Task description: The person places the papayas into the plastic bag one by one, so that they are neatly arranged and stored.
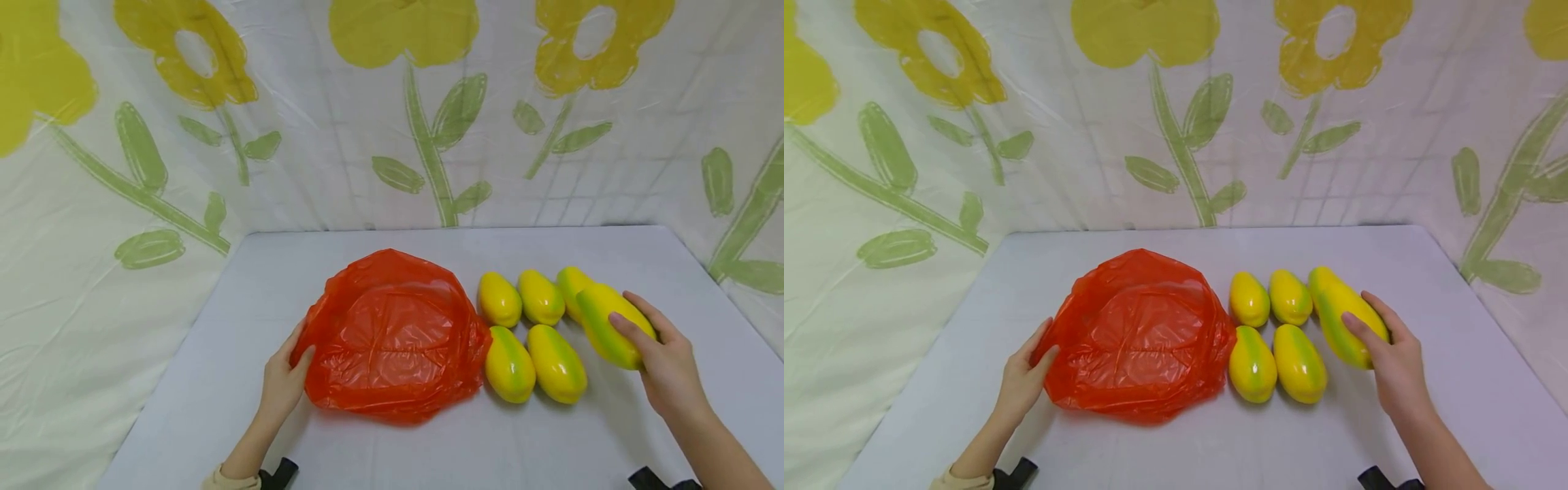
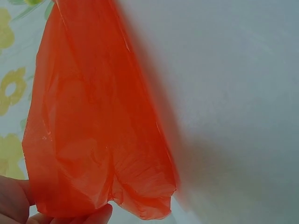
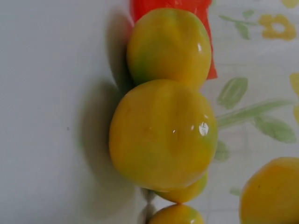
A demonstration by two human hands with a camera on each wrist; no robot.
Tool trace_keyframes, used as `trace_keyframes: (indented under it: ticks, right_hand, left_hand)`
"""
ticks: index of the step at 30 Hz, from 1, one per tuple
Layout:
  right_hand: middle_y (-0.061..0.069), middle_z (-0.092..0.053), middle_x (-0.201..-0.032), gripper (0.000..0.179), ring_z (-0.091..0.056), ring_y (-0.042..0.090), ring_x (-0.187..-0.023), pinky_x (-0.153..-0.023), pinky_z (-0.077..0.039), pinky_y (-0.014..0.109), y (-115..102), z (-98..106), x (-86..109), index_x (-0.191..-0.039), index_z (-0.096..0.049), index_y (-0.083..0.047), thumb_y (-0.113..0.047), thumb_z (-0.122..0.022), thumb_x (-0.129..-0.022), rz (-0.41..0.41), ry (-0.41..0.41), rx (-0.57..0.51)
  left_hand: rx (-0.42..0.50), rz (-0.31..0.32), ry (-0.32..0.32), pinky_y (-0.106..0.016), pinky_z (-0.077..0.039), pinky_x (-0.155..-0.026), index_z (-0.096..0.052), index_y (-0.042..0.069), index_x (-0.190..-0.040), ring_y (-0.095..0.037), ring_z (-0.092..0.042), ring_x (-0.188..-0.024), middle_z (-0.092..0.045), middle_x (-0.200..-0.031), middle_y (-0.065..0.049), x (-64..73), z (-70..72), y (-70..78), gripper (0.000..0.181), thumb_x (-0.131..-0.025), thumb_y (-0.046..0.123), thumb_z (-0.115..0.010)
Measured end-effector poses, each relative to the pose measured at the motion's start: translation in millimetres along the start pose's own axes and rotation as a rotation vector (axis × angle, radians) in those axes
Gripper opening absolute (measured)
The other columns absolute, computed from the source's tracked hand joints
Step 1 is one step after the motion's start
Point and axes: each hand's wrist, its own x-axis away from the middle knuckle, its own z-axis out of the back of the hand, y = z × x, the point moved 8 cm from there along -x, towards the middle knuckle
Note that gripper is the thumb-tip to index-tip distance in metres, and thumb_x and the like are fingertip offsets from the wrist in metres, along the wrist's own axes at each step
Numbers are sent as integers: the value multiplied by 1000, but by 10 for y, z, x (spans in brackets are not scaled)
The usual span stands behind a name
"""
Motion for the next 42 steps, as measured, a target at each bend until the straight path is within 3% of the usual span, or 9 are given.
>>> trace_keyframes:
  ticks: [7,14,19,23,28,35,42]
  right_hand:
    - [-14,-39,-126,56,-42,5,-104,-78,-49,8,-64,-131,3,-150,-40,-25,-15,-59,-98,33,-20,-82]
    - [-11,-36,-133,63,-40,9,-106,-79,-48,8,-73,-341,11,-154,-29,-18,-19,-58,-99,17,-49,-28]
    - [3,-20,-154,63,-39,8,-111,-83,-46,7,-104,-532,22,-155,-27,-16,-20,-57,-99,30,-80,-16]
    - [5,-12,-158,64,-38,8,-115,-85,-45,7,-133,-704,19,-155,-28,-18,-23,-59,-98,7,-89,-12]
    - [4,-14,-157,66,-40,10,-113,-84,-47,10,-137,-926,48,-155,-28,-22,-29,-60,-97,-49,-105,40]
    - [0,-16,-159,64,-35,15,-123,-90,-45,11,-128,-1273,102,-154,-29,-22,-32,-59,-98,-89,-160,75]
    - [4,-28,-151,60,-41,20,-118,-89,-47,16,-45,-1665,161,-153,-33,-22,-30,-58,-99,-97,-223,92]
  left_hand:
    - [-6,-26,1,-49,-43,-100,-41,-4,-144,-42,-46,-129,-46,-142,-25,-54,-16,57,49,-98,2,-54]
    - [-5,-27,5,-49,-42,-101,-42,-5,-143,-42,-45,-129,-46,-142,-25,-64,-16,63,48,-97,-1,-54]
    - [-8,-19,6,-49,-41,-102,-42,-5,-143,-42,-44,-130,-46,-142,-24,-57,-8,64,48,-97,-2,-54]
    - [-18,-15,12,-49,-40,-102,-42,-5,-143,-42,-44,-131,-46,-142,-24,-55,2,61,48,-96,-2,-54]
    - [-14,-19,10,-49,-41,-102,-42,-5,-143,-42,-44,-130,-46,-142,-25,-52,4,57,48,-97,-2,-54]
    - [-17,-1,12,-50,-41,-102,-42,-4,-144,-43,-44,-130,-46,-142,-25,-41,10,46,49,-97,-1,-54]
    - [-3,25,-8,-48,-44,-99,-39,-2,-146,-42,-45,-130,-44,-144,-24,-16,-3,27,50,-98,1,-52]
